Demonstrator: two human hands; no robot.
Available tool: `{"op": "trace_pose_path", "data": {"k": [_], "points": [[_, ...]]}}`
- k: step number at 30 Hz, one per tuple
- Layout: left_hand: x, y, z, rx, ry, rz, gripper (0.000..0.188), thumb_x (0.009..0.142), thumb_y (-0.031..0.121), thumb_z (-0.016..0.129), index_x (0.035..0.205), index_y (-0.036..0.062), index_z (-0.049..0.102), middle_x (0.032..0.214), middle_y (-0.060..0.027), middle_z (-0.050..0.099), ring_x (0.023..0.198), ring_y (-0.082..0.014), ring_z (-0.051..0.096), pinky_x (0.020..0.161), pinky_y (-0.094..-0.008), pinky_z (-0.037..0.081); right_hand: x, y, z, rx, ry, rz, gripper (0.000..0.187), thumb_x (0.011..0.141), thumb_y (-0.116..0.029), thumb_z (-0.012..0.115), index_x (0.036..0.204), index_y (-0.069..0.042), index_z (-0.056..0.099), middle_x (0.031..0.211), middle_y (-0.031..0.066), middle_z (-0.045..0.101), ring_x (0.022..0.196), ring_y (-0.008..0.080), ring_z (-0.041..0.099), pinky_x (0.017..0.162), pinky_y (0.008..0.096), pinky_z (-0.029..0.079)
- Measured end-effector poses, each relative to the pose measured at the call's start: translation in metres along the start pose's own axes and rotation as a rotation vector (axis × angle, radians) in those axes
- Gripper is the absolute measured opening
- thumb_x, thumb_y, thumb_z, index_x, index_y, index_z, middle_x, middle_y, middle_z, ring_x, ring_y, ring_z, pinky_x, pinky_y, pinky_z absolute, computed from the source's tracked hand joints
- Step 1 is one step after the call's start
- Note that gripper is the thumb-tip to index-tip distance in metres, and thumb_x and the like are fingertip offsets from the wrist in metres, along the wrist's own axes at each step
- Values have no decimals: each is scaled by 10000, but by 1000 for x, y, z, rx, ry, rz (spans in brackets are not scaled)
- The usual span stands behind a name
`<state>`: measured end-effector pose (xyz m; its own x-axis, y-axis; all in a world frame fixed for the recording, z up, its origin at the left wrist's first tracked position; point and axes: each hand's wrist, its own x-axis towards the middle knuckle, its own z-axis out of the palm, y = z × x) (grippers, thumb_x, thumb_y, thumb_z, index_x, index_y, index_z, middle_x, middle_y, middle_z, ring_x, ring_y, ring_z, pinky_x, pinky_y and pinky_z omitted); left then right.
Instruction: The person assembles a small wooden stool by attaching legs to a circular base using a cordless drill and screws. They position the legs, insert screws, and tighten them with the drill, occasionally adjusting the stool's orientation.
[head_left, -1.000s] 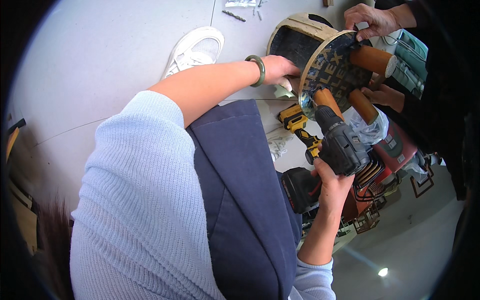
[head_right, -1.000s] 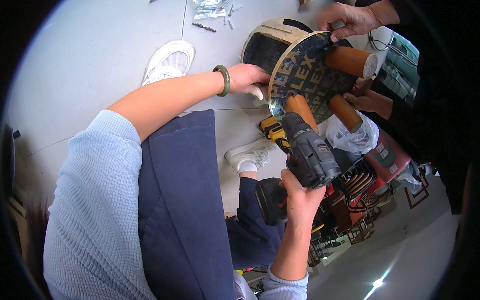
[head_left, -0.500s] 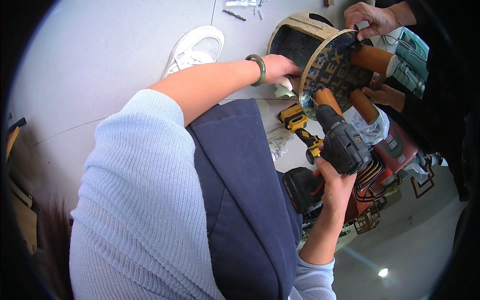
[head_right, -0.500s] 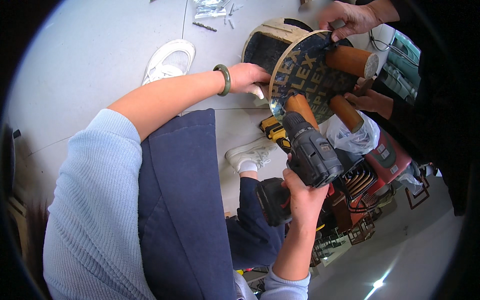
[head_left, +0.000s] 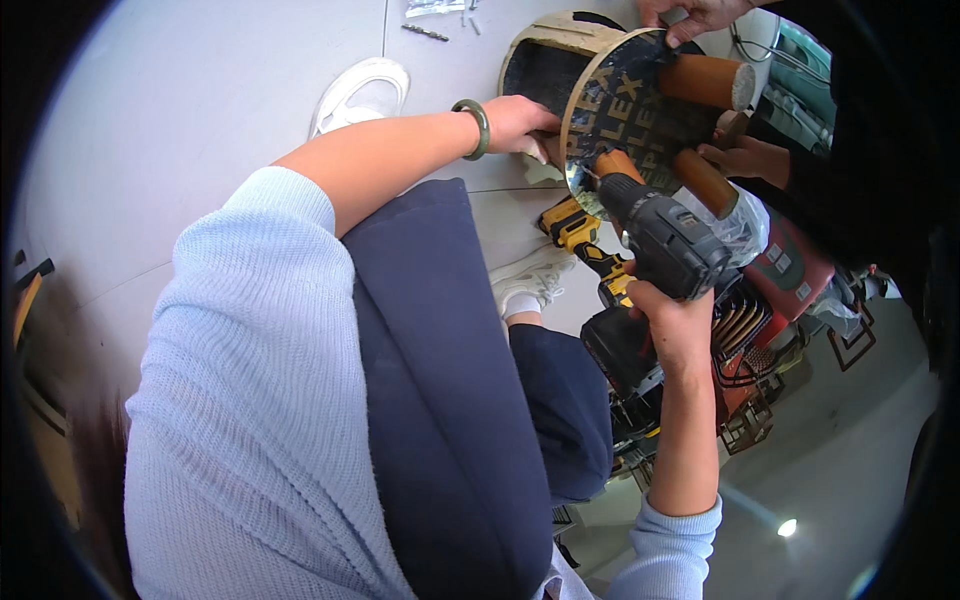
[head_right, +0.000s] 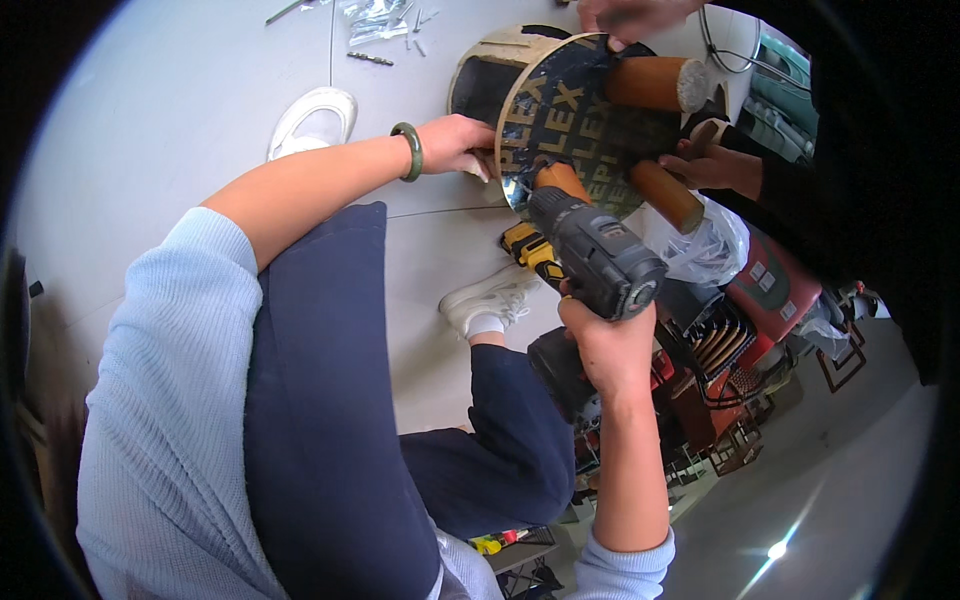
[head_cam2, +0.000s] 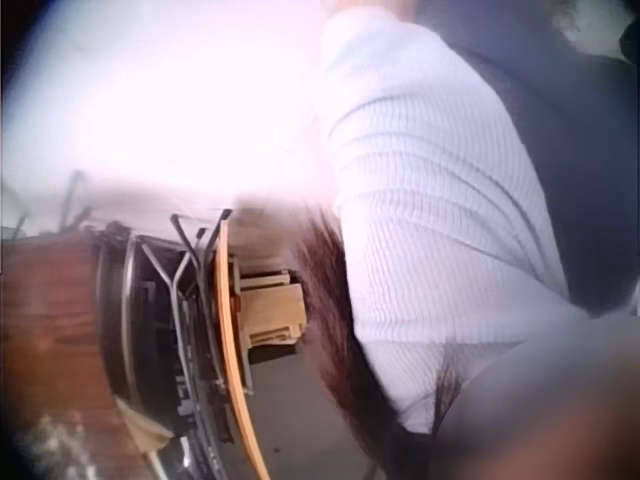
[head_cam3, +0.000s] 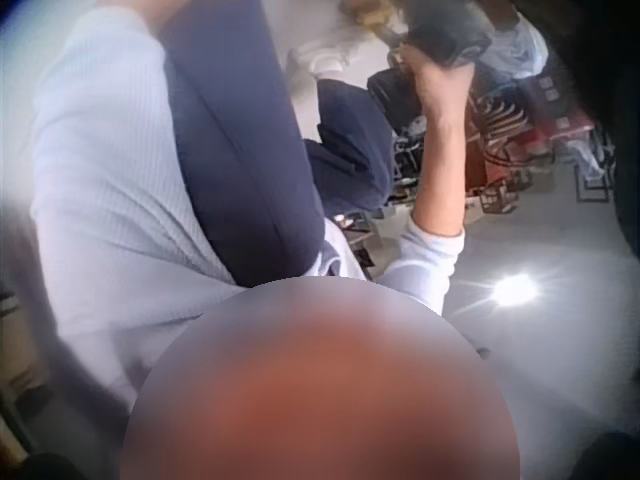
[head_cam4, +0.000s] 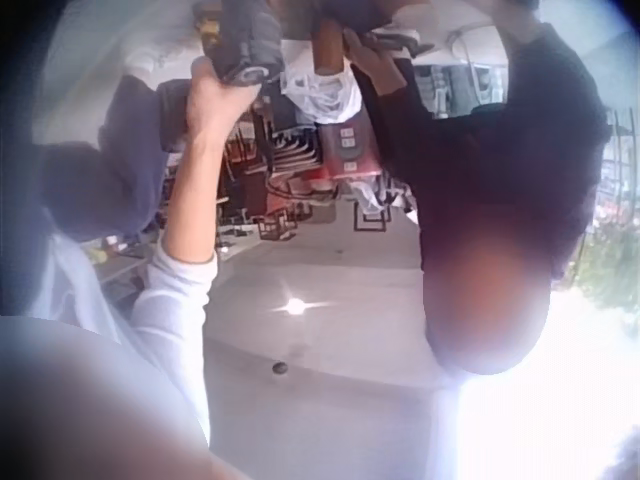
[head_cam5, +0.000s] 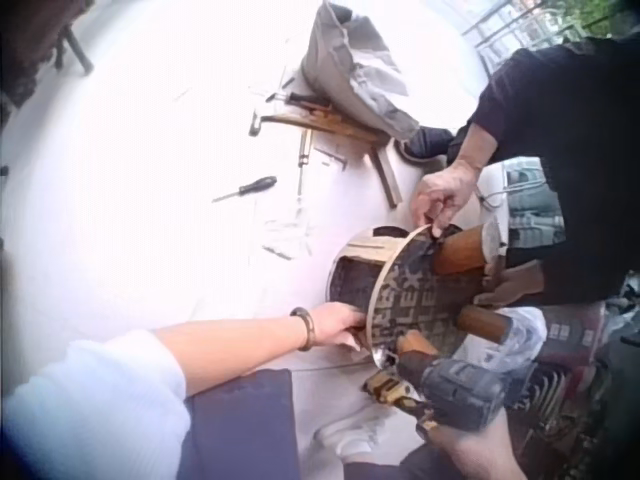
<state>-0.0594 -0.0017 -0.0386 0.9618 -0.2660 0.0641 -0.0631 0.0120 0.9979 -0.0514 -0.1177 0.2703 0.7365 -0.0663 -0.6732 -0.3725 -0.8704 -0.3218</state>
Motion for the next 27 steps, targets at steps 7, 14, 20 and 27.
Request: {"op": "trace_pose_path", "data": {"k": [7,14,20,27], "points": [[-2,6,-2,70,12,-46,347,725,153,759,1037,56,644,925,-135,681,883,-325,649,775,-369,521,3,5,-1,-98,-11,-15,292,683,47,585,966,2,640,812,8,619,653,80,549,580,230,442],[-5,1,6,123,117,19,313,742,135,716,1042,76,650,893,-142,668,860,-341,638,746,-394,523,0,8,3,-52,-4,-61,267,683,43,589,942,-1,638,771,11,616,624,81,548,568,233,443],[-6,0,6,131,125,40,307,751,126,680,1053,78,649,925,-150,669,873,-347,633,757,-404,520,-1,11,6,-132,29,0,286,689,38,594,967,-9,641,785,7,622,616,84,550,561,239,446],[-2,0,2,121,65,27,335,747,152,701,1068,73,651,928,-153,673,878,-346,633,766,-398,519,1,7,4,-114,4,-23,265,695,28,596,954,-10,638,781,11,628,593,84,550,532,242,451]]}}
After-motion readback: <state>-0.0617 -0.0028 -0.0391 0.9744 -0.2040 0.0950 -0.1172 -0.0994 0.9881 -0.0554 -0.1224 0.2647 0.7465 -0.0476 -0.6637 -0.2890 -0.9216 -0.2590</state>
